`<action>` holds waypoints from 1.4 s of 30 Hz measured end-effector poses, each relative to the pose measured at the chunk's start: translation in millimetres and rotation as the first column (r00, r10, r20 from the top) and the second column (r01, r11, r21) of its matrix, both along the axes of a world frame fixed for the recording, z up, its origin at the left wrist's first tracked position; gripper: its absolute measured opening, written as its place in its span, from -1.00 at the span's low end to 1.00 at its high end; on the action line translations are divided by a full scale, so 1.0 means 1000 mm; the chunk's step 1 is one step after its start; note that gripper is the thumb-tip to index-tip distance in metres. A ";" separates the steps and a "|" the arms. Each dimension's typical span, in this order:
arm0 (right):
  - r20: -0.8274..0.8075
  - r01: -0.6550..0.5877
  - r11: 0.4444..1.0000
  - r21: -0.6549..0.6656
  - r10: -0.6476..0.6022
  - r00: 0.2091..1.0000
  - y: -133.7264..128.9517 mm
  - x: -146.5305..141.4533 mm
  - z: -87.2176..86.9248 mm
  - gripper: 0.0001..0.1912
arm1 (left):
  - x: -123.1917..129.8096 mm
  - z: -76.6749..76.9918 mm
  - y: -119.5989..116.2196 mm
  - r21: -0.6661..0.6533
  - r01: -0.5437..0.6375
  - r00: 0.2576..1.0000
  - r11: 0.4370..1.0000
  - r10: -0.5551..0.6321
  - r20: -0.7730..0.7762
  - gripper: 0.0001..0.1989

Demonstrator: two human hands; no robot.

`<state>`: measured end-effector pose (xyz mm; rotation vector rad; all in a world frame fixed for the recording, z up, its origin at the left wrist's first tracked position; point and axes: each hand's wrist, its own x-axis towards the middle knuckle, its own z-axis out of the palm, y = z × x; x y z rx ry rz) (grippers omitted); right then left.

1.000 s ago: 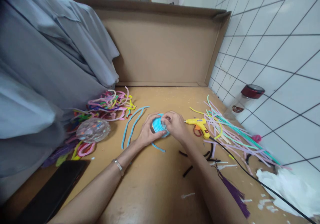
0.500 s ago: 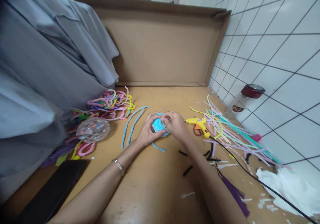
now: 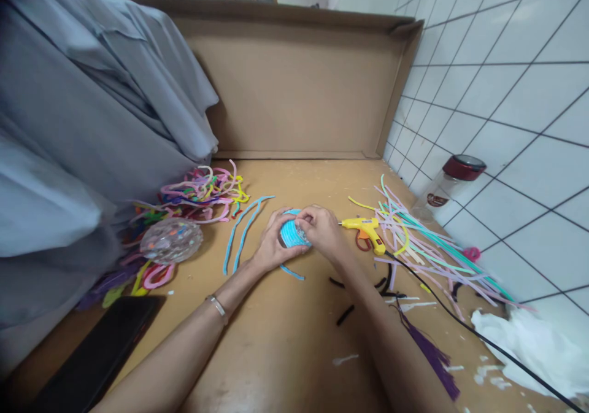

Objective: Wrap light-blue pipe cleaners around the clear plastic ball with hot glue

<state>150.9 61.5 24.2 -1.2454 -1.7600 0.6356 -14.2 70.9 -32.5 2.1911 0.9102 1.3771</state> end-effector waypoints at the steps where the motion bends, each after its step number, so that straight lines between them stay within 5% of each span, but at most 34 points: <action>1: -0.024 -0.015 1.000 -0.010 0.015 1.000 0.000 0.000 0.000 -0.85 | 0.000 0.000 0.000 0.003 -0.001 1.000 1.000 0.001 0.009 -0.36; 4: -0.095 -0.015 1.000 -0.017 0.013 0.995 0.002 0.001 -0.001 -0.74 | 0.000 -0.001 -0.001 0.016 0.010 1.000 1.000 -0.011 0.029 -0.39; 10: -0.156 0.206 0.978 -0.034 -0.209 0.965 0.013 0.012 -0.014 -0.47 | -0.002 -0.003 -0.001 0.027 0.003 1.000 1.000 -0.003 0.006 -0.38; 15: -0.228 0.038 0.961 -0.274 -0.103 0.968 0.015 0.009 -0.025 -0.28 | -0.003 -0.001 -0.001 0.030 0.015 1.000 0.999 -0.015 0.006 -0.38; 27: -0.211 -0.052 0.989 -0.135 0.023 0.977 0.002 0.000 -0.001 -0.29 | -0.002 -0.001 -0.001 0.008 0.017 1.000 1.000 -0.017 0.021 -0.39; 42: -0.301 -0.052 0.964 -0.262 -0.030 0.953 0.006 0.001 -0.018 -0.29 | -0.001 0.000 -0.005 0.088 0.076 0.996 0.993 -0.072 -0.052 -0.41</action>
